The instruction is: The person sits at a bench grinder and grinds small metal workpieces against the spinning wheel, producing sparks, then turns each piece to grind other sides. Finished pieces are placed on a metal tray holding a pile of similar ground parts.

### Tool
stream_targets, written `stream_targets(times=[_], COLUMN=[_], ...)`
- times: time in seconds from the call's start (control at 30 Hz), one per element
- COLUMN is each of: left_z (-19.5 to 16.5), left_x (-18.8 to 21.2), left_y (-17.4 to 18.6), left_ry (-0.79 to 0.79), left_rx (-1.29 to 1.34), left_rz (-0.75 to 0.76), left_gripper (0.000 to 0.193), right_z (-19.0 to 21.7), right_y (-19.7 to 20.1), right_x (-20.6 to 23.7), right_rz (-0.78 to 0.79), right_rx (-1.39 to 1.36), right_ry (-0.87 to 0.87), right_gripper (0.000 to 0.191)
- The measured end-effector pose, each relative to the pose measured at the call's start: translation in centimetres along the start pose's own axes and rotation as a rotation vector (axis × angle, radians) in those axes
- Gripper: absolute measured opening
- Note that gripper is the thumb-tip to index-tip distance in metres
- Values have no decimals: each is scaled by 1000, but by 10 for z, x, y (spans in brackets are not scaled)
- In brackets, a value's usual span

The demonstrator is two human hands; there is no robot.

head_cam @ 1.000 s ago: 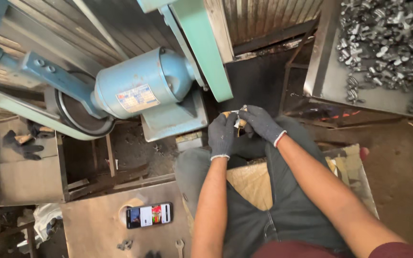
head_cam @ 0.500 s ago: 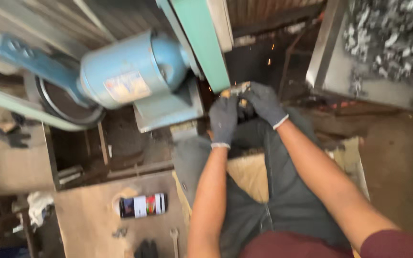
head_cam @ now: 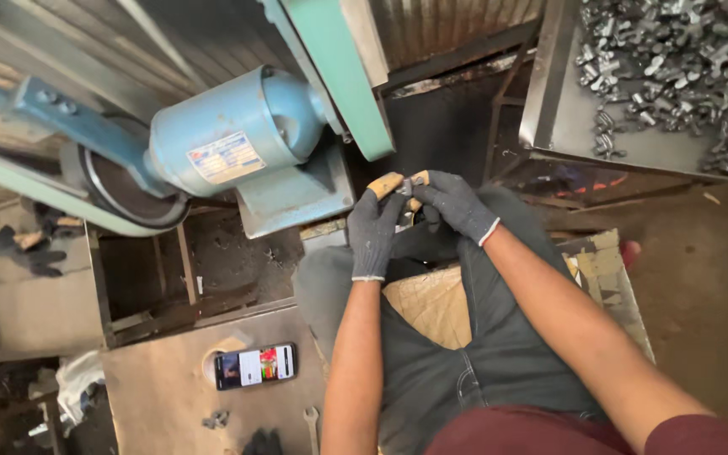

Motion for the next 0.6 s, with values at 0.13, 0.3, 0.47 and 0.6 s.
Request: stream_targets(times=[0.13, 0.3, 0.47, 0.6], left_z=[8, 55, 54, 33], left_x=[-11, -48, -50, -35], left_y=[6, -3, -7, -6], left_ry=[-129, 260, 319, 143], left_rx=[-363, -473, -88, -142], left_rz=[-148, -74, -159, -183], left_gripper=[32, 45, 33, 40], right_z=[-22, -26, -2, 18], right_y=[3, 0, 4, 4], right_x=[-17, -61, -76, -46], right_rz=[-25, -5, -16, -62], right_rx=[178, 140, 423, 506], right_ry=[-68, -42, 121, 489], right_gripper=[22, 20, 23, 26])
Point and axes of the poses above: each hand's wrist, its own x-axis away from the middle knuckle, its own y-axis out of the back of the hand, z = x × y, the point moved 8 cm from there along -x, towards the middle knuckle, and after that the axes turned 5 degrees about y, right-handed, at the moved point
